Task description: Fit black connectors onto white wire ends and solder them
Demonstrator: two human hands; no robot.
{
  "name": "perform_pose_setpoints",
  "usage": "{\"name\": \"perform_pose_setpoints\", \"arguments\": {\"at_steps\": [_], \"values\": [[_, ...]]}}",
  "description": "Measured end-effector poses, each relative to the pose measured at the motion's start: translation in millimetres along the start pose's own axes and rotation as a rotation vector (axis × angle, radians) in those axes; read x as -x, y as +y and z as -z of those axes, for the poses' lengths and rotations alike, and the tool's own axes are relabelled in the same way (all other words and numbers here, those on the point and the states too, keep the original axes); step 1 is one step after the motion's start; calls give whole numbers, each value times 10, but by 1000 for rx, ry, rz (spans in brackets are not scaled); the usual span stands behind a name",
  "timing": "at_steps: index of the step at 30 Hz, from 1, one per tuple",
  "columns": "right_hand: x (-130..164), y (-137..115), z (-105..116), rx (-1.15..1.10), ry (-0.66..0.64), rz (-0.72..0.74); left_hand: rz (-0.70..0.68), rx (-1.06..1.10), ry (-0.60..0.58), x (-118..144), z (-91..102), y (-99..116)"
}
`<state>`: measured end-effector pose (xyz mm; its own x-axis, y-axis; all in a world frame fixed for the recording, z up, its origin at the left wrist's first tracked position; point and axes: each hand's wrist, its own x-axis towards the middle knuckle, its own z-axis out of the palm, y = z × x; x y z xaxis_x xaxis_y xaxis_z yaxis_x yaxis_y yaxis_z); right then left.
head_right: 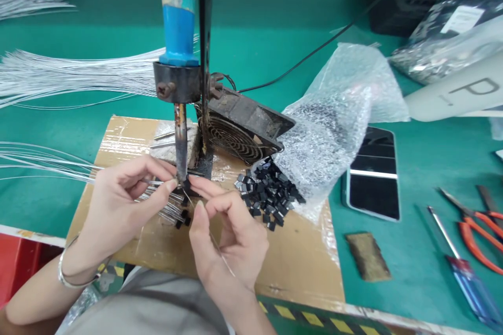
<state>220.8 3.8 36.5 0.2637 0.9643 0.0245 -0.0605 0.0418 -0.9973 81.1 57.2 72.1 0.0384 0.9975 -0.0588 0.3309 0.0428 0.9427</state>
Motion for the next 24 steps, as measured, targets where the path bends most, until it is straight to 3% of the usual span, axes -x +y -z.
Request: {"name": "perform_pose_setpoints", "arguments": {"at_steps": [24], "values": [[14, -4, -25, 1, 24, -4, 17, -19, -4, 9, 9, 13]]}}
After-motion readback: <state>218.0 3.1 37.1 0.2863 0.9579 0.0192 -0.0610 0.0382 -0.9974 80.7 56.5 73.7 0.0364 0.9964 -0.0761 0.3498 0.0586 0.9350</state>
